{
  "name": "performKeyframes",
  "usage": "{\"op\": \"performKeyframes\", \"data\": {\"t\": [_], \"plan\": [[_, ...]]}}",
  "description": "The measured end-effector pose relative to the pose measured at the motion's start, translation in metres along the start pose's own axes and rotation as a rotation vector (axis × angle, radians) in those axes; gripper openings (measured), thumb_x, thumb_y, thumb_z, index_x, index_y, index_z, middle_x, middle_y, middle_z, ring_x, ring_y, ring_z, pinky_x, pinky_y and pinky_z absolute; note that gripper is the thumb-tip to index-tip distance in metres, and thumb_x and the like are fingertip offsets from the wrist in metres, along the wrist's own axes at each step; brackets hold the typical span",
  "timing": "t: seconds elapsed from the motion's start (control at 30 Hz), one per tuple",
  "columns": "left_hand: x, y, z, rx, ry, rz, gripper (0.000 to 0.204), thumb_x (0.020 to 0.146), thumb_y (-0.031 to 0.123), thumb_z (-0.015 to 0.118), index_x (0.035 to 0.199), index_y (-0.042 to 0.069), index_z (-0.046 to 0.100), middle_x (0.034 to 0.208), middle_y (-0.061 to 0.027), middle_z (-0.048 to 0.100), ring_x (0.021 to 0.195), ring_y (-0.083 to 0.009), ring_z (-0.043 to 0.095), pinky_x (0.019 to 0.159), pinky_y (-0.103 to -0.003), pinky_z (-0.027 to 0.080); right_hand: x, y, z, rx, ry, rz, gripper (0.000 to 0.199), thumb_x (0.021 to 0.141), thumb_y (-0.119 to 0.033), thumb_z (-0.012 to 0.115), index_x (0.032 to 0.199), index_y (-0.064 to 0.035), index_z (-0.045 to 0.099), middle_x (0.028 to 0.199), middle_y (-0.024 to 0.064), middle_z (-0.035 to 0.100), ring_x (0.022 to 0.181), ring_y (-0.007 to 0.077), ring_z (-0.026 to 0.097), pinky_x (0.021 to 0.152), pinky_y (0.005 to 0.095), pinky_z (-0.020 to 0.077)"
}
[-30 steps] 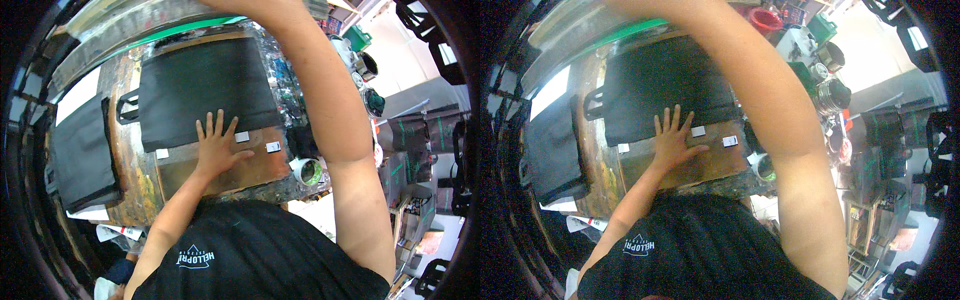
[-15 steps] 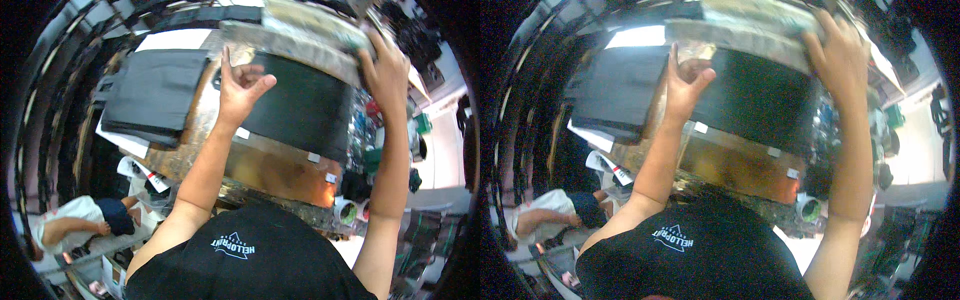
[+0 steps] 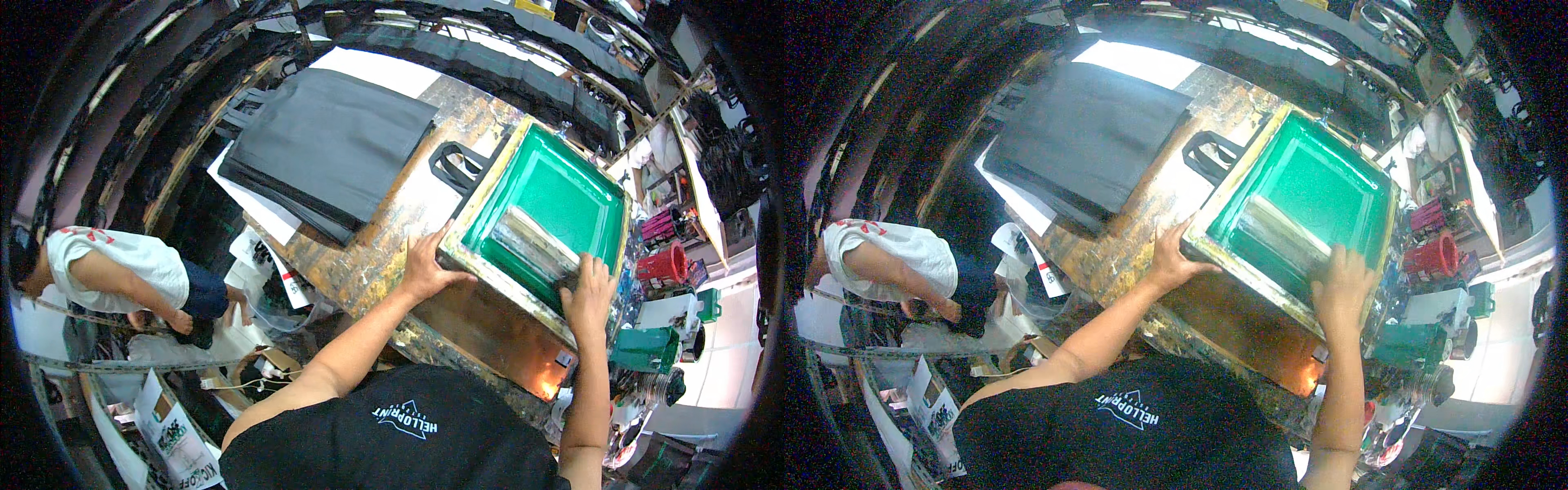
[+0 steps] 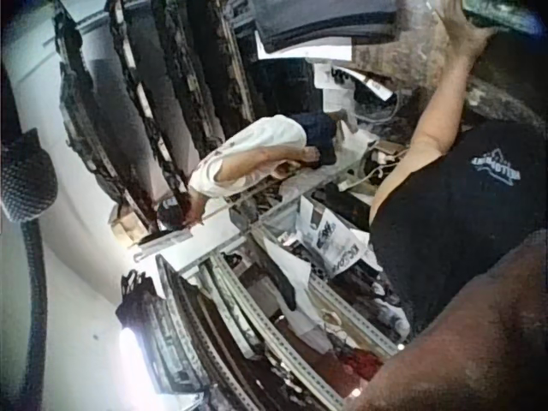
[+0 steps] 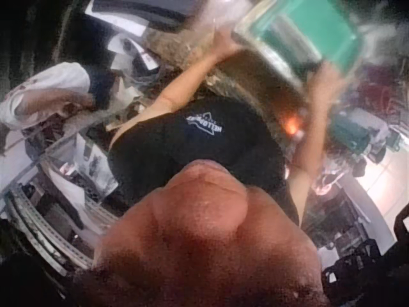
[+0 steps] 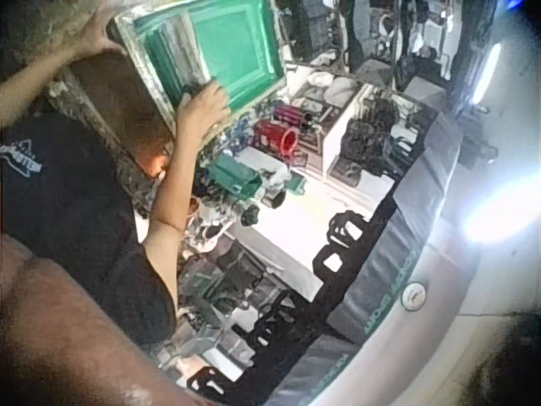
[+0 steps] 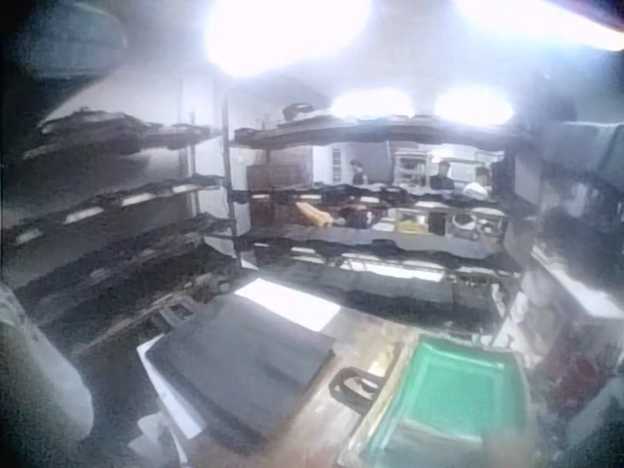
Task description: The person performs screen printing on black tote bags by applying green ink through a stencil frame using a squeegee, then lifting the frame and moving the printed bags aside.
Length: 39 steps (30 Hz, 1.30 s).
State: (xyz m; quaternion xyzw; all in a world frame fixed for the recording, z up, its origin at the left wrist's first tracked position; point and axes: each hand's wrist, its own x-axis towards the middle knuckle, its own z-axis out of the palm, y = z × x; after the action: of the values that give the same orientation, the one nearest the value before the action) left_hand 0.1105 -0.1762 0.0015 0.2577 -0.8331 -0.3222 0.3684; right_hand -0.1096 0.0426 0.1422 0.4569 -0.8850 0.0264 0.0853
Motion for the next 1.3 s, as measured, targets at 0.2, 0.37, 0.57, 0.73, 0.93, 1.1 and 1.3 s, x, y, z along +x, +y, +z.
{"op": "performKeyframes", "data": {"t": [0.2, 0.37, 0.57, 0.73, 0.93, 1.1, 1.3], "plan": [[-0.001, 0.002, -0.006, 0.089, -0.035, 0.011, 0.122, 0.056, 0.069, 0.087, 0.151, 0.003, 0.048, 0.125, -0.0172, 0.068, 0.107, -0.0305, 0.063, 0.100, -0.042, 0.037, 0.011, 0.019, -0.008, 0.078, -0.006, 0.014, 0.067, 0.069, -0.010, 0.080, 0.129, -0.0055, 0.049, 0.113, 0.0176, 0.056, 0.112, 0.0383, 0.054, 0.090, 0.0476, 0.0403], [-0.002, -0.001, -0.003, 0.015, -0.042, -0.012, 0.116, 0.053, 0.057, 0.095, 0.147, 0.004, 0.051, 0.126, -0.0150, 0.068, 0.109, -0.0314, 0.060, 0.102, -0.045, 0.038, -0.003, 0.021, -0.018, 0.133, -0.100, 0.020, 0.068, 0.067, -0.014, 0.084, 0.125, -0.0038, 0.050, 0.111, 0.0184, 0.056, 0.111, 0.0392, 0.054, 0.090, 0.0467, 0.0403], [-0.011, -0.009, 0.003, -0.016, -0.017, -0.043, 0.108, 0.053, 0.044, 0.099, 0.140, 0.000, 0.054, 0.120, -0.0172, 0.069, 0.108, -0.0332, 0.061, 0.097, -0.045, 0.044, -0.028, -0.003, 0.001, 0.089, -0.049, 0.016, 0.065, 0.066, -0.016, 0.085, 0.122, -0.0088, 0.053, 0.108, 0.0128, 0.054, 0.108, 0.0328, 0.053, 0.095, 0.0499, 0.0372], [-0.015, -0.020, 0.006, -0.026, -0.049, -0.088, 0.113, 0.051, 0.037, 0.100, 0.145, -0.001, 0.051, 0.126, -0.0155, 0.067, 0.111, -0.0340, 0.056, 0.096, -0.045, 0.044, 0.002, 0.013, 0.020, 0.102, 0.078, -0.011, 0.055, 0.070, -0.009, 0.078, 0.120, -0.0104, 0.055, 0.104, 0.0108, 0.055, 0.104, 0.0300, 0.054, 0.088, 0.0496, 0.0366], [-0.016, -0.020, 0.011, -0.092, -0.018, -0.092, 0.117, 0.046, 0.030, 0.102, 0.146, -0.001, 0.051, 0.124, -0.0156, 0.066, 0.107, -0.0341, 0.055, 0.097, -0.044, 0.044, 0.069, 0.057, 0.056, 0.046, 0.170, -0.021, 0.054, 0.072, -0.009, 0.077, 0.121, -0.0108, 0.055, 0.103, 0.0098, 0.057, 0.103, 0.0294, 0.056, 0.087, 0.0492, 0.0366], [-0.028, -0.040, 0.014, -0.133, 0.011, -0.065, 0.123, 0.042, 0.035, 0.103, 0.146, -0.002, 0.048, 0.127, -0.0165, 0.063, 0.103, -0.0347, 0.056, 0.092, -0.046, 0.047, 0.145, 0.094, 0.083, -0.021, 0.133, -0.011, 0.071, 0.069, -0.017, 0.086, 0.130, -0.0117, 0.050, 0.112, 0.0108, 0.059, 0.112, 0.0313, 0.055, 0.089, 0.0491, 0.0382], [-0.017, -0.021, 0.005, 0.018, -0.069, -0.089, 0.124, 0.040, 0.039, 0.103, 0.144, -0.003, 0.049, 0.117, -0.0174, 0.063, 0.105, -0.0356, 0.056, 0.093, -0.046, 0.046, 0.238, 0.144, 0.115, -0.027, 0.182, -0.061, 0.065, 0.073, -0.018, 0.083, 0.130, -0.0148, 0.052, 0.114, 0.0096, 0.062, 0.114, 0.0314, 0.058, 0.090, 0.0551, 0.0408]]}}
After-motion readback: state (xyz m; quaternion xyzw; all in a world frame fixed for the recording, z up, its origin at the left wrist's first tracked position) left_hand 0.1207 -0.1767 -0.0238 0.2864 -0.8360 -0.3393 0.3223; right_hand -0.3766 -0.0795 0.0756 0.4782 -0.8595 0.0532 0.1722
